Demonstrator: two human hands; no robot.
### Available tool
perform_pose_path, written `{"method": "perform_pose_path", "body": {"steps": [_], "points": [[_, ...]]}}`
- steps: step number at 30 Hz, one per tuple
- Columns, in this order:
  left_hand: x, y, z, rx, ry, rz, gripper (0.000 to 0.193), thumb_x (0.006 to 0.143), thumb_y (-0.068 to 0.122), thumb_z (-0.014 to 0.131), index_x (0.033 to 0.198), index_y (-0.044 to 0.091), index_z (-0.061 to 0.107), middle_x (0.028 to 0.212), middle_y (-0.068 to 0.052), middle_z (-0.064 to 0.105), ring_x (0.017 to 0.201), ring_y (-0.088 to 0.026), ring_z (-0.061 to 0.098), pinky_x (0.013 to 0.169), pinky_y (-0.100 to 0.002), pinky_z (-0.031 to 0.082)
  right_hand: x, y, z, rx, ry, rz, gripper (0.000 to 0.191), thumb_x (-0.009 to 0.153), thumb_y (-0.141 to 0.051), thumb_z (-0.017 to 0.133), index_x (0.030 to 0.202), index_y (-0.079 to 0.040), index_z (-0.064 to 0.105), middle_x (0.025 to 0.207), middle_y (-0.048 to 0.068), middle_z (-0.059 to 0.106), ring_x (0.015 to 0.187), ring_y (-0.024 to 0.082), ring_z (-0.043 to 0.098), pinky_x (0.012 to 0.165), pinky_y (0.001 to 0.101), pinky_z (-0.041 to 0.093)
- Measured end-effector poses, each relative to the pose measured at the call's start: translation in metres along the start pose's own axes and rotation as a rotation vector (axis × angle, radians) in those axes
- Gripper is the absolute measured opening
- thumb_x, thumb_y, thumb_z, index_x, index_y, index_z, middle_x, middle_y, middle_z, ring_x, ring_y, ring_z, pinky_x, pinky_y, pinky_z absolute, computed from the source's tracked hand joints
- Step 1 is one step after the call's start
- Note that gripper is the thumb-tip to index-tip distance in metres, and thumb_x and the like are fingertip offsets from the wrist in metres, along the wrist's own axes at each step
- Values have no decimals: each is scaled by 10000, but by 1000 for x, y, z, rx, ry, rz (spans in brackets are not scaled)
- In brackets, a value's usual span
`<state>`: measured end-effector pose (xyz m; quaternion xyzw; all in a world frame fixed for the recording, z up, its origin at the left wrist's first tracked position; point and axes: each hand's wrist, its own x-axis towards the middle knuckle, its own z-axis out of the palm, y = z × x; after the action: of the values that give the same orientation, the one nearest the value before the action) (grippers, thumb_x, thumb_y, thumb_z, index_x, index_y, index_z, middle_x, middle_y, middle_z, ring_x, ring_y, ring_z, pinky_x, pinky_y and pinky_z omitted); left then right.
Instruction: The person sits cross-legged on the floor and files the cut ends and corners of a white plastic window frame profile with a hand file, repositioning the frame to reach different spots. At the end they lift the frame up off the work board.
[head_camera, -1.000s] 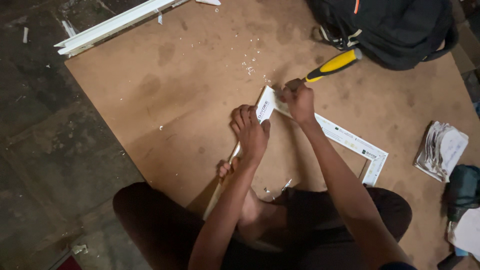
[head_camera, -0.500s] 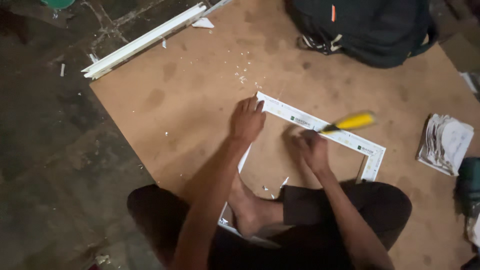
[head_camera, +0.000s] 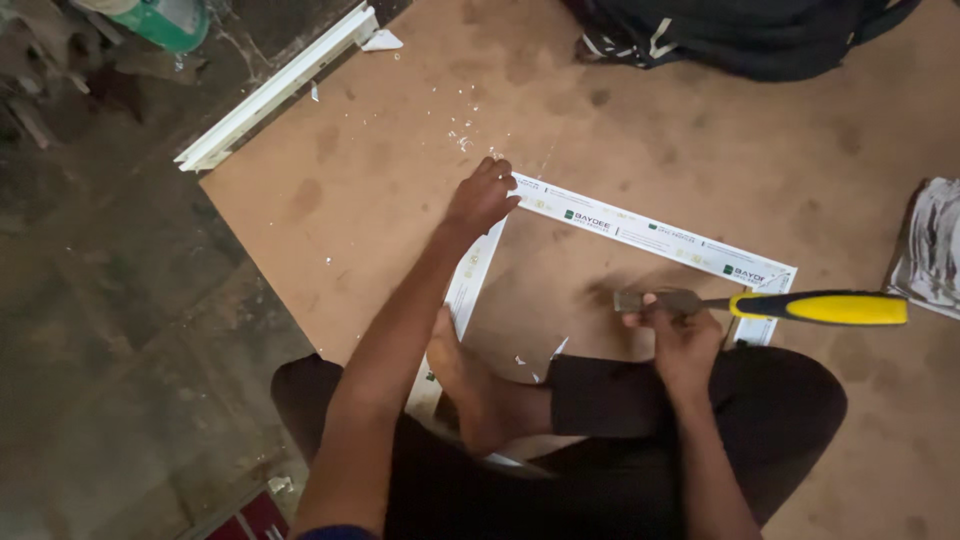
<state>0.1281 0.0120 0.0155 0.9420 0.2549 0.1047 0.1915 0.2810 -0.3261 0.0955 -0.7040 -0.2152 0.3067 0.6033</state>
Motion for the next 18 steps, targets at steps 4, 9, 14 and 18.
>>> {"method": "perform_pose_path", "body": {"steps": [4,9,14,18], "points": [[6,2,-5,41,-67,-56,172,849,230,735,953,95,753,1176,-16,633,1204,-219,541,905,-390,546,-11,-10,3,-36,-32,32,165,985,-55,667,1060,92,672,904,162,759,787,216,765,718,306,620],[3,9,-18,29,-84,-33,141,861,213,706,927,98,752,1145,-6,640,1190,-224,550,889,-392,553,-16,-17,5,-38,-7,19,156,990,-51,678,1059,88,661,888,161,756,774,213,763,719,295,597],[0,21,-29,122,-125,-82,149,950,166,615,897,101,738,1162,23,657,1212,-200,577,923,-371,581,-16,-21,8,-43,-18,-17,151,996,-61,679,1050,80,673,885,159,755,766,184,742,686,279,539],[7,24,-24,-39,3,-213,174,934,142,582,1033,73,708,1194,-47,657,1145,-268,602,876,-421,579,-18,-9,7,-129,-20,-4,132,988,-75,686,1016,54,694,846,149,762,723,168,724,645,288,506]]}}
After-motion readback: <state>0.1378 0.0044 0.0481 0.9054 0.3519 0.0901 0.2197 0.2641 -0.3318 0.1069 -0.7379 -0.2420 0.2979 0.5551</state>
